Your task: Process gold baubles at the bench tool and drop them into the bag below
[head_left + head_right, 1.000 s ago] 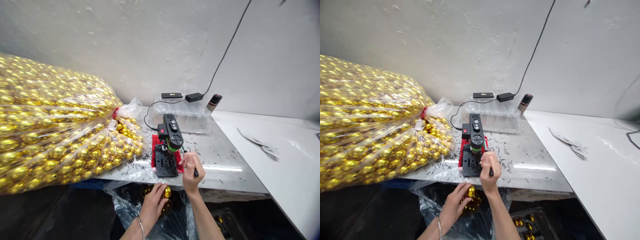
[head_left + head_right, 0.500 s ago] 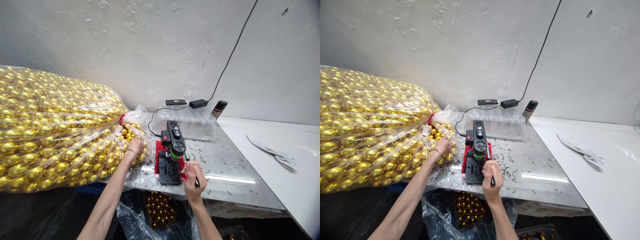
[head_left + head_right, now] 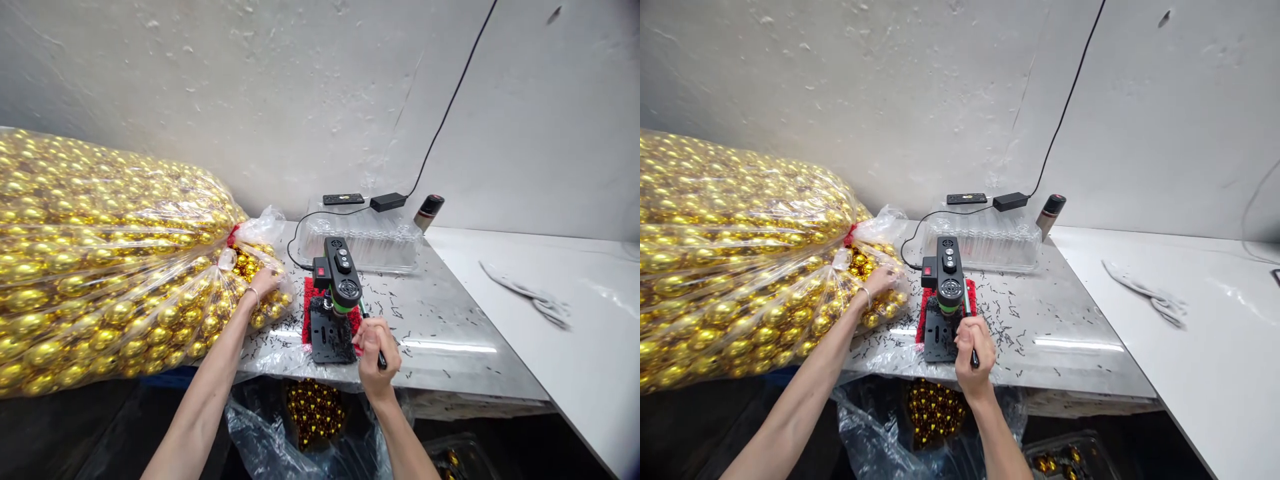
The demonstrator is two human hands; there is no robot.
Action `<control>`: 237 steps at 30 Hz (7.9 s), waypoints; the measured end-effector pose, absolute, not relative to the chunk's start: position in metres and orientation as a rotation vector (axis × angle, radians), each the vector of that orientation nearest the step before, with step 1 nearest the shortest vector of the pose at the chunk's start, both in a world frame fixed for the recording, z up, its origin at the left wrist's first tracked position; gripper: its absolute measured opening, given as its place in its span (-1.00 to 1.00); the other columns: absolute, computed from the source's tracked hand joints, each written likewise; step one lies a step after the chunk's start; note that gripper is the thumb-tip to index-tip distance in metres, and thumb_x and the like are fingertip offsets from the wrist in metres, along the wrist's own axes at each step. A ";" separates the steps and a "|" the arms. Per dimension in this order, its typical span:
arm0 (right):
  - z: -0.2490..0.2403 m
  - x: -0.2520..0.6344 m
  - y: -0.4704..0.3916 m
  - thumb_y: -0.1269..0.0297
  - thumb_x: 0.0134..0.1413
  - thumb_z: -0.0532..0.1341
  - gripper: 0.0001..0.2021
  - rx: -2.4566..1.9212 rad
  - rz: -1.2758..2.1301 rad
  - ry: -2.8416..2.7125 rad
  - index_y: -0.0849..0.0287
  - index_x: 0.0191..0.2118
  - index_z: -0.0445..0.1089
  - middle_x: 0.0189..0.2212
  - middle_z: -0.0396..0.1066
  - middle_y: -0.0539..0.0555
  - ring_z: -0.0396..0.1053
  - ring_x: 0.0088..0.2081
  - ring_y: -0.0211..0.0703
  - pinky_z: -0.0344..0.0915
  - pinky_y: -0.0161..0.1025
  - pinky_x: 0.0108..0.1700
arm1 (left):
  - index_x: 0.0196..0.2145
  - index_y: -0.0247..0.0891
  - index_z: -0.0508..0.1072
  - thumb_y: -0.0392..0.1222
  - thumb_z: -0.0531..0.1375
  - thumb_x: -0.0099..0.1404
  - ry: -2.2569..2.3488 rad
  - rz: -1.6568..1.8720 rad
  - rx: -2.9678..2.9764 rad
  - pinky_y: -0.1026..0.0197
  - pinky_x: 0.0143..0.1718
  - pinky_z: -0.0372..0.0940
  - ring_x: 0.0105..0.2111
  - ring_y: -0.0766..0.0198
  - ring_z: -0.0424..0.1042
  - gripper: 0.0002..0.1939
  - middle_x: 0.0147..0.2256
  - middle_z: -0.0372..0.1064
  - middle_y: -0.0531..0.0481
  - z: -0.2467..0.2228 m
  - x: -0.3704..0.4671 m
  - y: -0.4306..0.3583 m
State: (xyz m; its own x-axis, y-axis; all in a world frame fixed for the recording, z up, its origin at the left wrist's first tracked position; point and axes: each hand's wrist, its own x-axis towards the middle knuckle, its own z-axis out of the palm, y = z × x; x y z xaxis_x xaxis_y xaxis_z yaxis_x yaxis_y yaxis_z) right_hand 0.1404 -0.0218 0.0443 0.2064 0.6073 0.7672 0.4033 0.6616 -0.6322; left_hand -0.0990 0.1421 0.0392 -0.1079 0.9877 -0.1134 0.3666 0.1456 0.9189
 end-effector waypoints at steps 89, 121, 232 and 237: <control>0.052 0.139 -0.023 0.44 0.20 -0.02 -0.70 -0.924 0.152 -1.409 0.14 -0.57 0.14 -0.55 0.20 -0.01 0.24 -0.46 -0.26 0.19 -0.26 -0.45 | -0.02 -0.36 0.44 -0.34 0.26 0.19 0.754 0.756 0.193 0.31 -0.18 0.40 -0.17 0.21 0.51 -0.64 -0.21 0.49 -0.19 0.003 -0.021 -0.073; 0.041 0.144 -0.023 0.55 0.15 0.00 -0.76 -0.871 0.126 -1.496 0.15 -0.50 0.17 -0.51 0.21 0.00 0.25 -0.41 -0.27 0.24 -0.29 -0.40 | 0.01 -0.30 0.45 -0.03 0.24 0.15 1.416 1.023 1.430 0.11 -0.12 0.34 -0.23 0.13 0.49 -0.51 -0.17 0.52 -0.13 -0.022 0.005 0.017; 0.049 0.144 -0.022 0.52 0.18 -0.02 -0.73 -0.895 0.100 -1.491 0.15 -0.53 0.15 -0.53 0.20 -0.02 0.23 -0.44 -0.28 0.18 -0.28 -0.40 | -0.05 -0.30 0.46 -0.18 0.26 0.13 1.417 0.864 1.448 0.17 -0.16 0.34 -0.27 0.18 0.50 -0.60 -0.21 0.54 -0.11 -0.011 0.009 0.023; 0.046 0.144 -0.021 0.54 0.16 0.00 -0.74 -0.866 0.102 -1.484 0.15 -0.52 0.15 -0.54 0.20 -0.03 0.23 -0.44 -0.29 0.18 -0.30 -0.41 | 0.02 -0.31 0.44 -0.13 0.22 0.21 1.617 0.648 1.756 0.15 -0.11 0.31 -0.22 0.13 0.49 -0.57 -0.18 0.53 -0.14 0.001 0.012 0.017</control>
State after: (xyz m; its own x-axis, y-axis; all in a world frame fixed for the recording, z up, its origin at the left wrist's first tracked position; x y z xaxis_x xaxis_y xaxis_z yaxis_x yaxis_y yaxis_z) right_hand 0.1443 -0.0214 0.0462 0.1415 0.5570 0.8184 0.4400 0.7052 -0.5560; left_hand 0.0121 0.0167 0.0010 0.1144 0.9907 -0.0734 0.6661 -0.0217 0.7455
